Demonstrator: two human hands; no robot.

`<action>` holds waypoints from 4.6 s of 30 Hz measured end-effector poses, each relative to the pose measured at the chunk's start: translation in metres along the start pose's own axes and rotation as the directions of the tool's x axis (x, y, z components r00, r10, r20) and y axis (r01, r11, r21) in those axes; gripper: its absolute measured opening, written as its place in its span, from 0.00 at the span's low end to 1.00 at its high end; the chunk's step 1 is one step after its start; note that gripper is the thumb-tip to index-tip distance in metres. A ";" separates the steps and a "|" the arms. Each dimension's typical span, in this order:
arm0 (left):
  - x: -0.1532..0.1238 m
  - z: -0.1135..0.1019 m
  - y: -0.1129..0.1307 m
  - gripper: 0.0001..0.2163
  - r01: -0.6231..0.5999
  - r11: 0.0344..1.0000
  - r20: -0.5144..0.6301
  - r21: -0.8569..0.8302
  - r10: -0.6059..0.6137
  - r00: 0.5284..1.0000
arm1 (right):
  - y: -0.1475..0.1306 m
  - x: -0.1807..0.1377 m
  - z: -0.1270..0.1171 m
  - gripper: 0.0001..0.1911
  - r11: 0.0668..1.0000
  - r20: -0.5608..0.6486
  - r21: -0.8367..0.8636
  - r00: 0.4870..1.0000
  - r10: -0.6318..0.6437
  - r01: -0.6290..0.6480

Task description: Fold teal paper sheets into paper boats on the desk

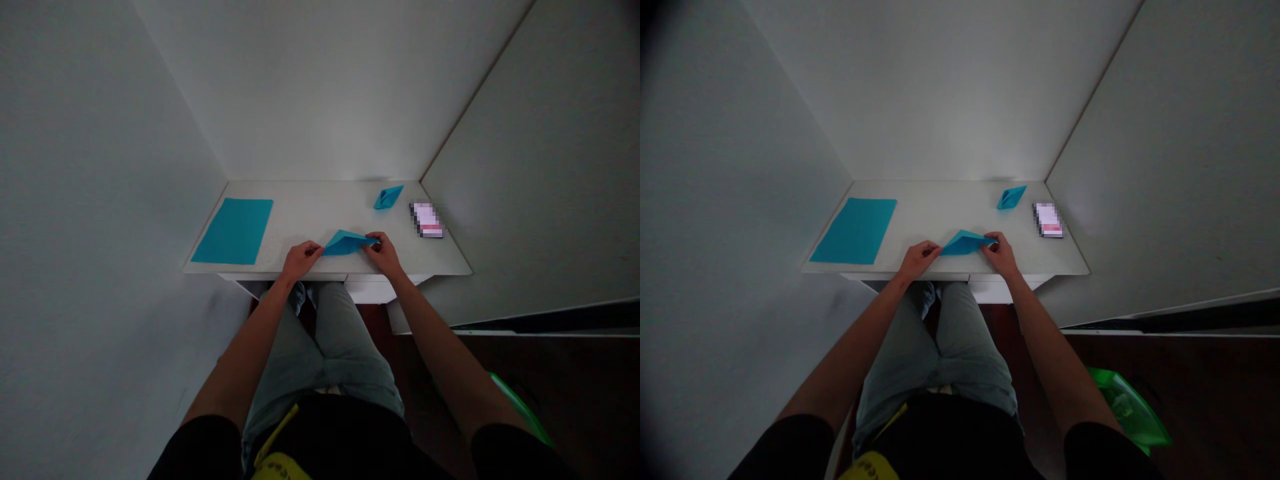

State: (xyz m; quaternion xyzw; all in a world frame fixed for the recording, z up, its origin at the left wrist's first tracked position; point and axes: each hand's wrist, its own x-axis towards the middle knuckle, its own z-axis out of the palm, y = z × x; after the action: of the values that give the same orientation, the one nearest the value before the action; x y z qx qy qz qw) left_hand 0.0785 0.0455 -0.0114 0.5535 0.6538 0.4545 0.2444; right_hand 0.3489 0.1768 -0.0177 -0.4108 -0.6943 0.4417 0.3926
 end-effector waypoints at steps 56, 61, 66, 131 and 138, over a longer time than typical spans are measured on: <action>-0.041 -0.009 0.024 0.17 -0.398 0.870 0.364 0.289 0.285 0.887 | -0.021 -0.049 -0.012 0.19 0.700 0.553 -0.407 0.768 -0.322 0.587; -0.019 -0.007 0.037 0.15 -0.161 0.987 0.165 0.016 0.156 0.974 | -0.037 -0.026 -0.004 0.18 0.951 0.307 -0.148 0.927 -0.217 0.272; 0.008 -0.001 0.039 0.14 -0.056 0.979 0.107 -0.195 0.078 0.991 | -0.034 0.004 0.010 0.21 0.981 0.192 0.154 0.970 -0.148 0.119; 0.013 0.018 0.012 0.11 0.047 0.945 0.020 -0.324 -0.043 0.999 | -0.020 0.007 0.050 0.17 0.994 0.201 0.110 0.979 -0.041 0.019; 0.012 0.020 0.009 0.21 0.058 0.930 0.016 -0.363 -0.056 0.998 | -0.016 0.007 0.054 0.26 0.990 0.134 0.138 0.990 -0.045 0.027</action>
State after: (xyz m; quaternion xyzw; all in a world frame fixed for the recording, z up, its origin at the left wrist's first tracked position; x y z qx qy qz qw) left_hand 0.0962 0.0629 -0.0109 0.4807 0.5736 0.5587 0.3575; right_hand 0.2937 0.1628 -0.0180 -0.3391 -0.6951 0.5080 0.3792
